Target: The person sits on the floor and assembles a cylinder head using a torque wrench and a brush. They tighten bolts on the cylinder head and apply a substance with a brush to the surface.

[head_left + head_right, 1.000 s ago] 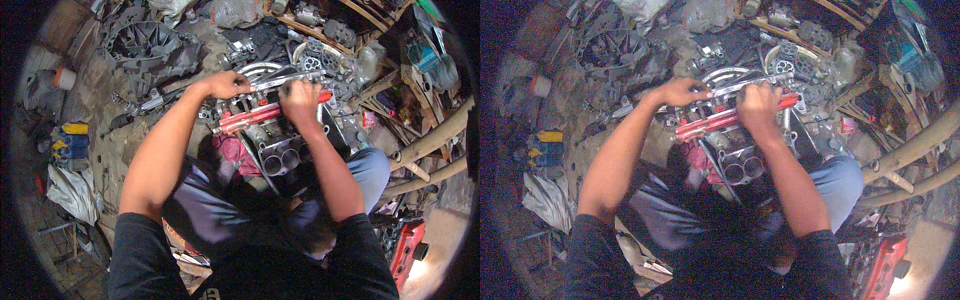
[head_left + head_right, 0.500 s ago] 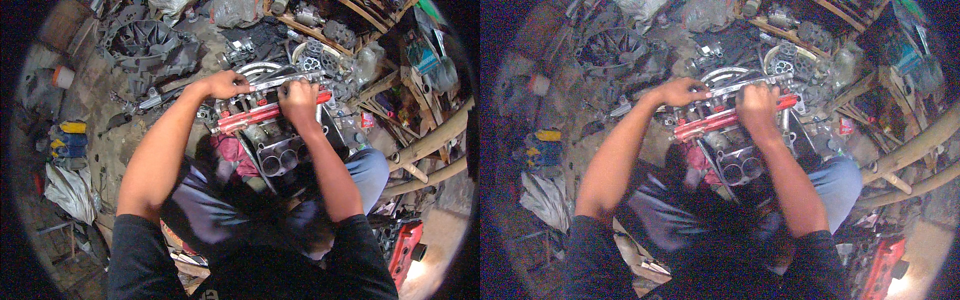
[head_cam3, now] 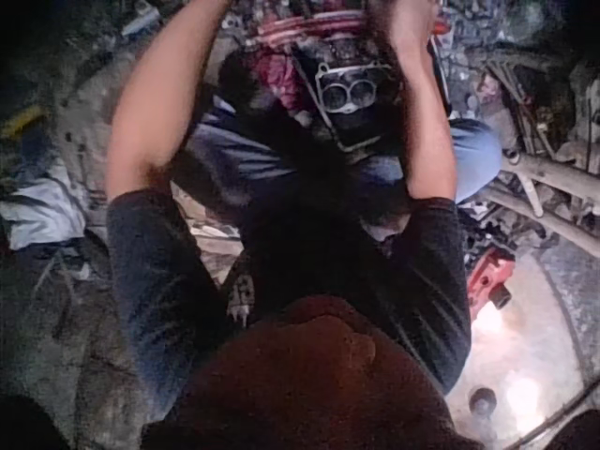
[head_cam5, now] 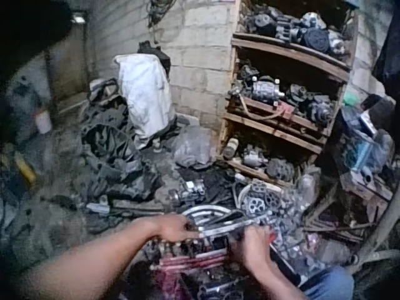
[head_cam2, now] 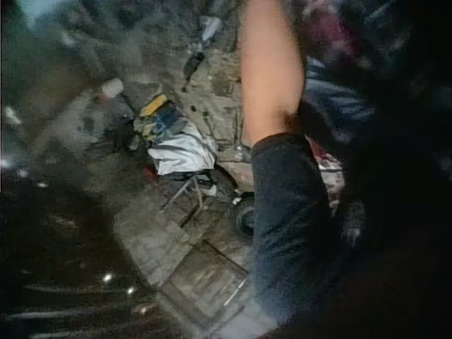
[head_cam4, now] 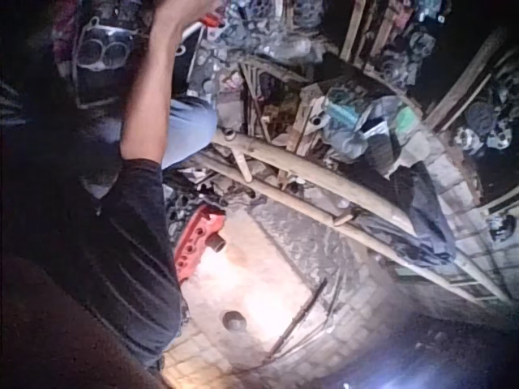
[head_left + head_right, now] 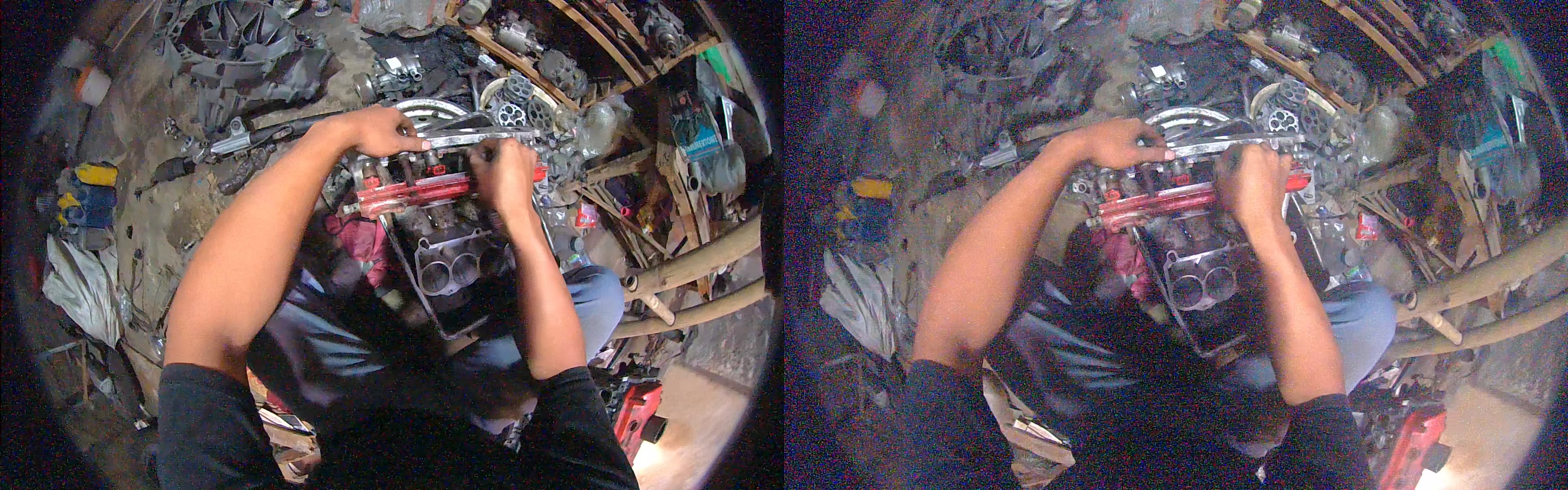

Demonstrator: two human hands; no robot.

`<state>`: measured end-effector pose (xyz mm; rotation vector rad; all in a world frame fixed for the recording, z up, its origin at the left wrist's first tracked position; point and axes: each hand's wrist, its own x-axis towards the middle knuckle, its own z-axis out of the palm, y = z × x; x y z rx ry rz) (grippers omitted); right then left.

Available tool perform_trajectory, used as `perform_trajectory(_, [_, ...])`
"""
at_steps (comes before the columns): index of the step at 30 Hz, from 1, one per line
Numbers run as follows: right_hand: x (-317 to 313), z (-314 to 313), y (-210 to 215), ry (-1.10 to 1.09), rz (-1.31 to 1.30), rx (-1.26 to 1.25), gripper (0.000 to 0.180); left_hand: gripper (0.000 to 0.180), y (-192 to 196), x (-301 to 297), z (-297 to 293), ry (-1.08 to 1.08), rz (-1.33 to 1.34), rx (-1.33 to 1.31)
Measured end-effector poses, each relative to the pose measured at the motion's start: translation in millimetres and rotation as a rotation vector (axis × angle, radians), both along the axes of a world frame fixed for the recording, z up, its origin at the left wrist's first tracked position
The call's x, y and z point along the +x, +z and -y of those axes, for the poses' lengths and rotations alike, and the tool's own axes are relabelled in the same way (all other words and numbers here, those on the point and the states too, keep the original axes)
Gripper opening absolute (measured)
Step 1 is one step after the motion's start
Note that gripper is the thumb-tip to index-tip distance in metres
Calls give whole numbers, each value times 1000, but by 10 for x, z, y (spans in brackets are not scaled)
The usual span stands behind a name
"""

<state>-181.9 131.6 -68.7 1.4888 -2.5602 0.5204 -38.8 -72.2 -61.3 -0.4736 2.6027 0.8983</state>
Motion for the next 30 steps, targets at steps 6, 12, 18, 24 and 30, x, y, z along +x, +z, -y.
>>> perform_trajectory(6, [-57,42,29,-25,257,64,17,76,-51,34,29,0,-30,22])
perform_trajectory(12, [-55,2,-18,-22,48,17,22,74,-35,13,38,-14,-46,26])
perform_trajectory(18, [-56,25,-5,10,99,111,21,72,-93,-32,50,-28,-46,-3])
perform_trajectory(24, [-54,38,60,8,140,128,19,71,-77,-18,38,-4,-8,14])
perform_trajectory(30, [-90,39,20,73,72,32,18,73,-21,-26,13,-8,-4,-8])
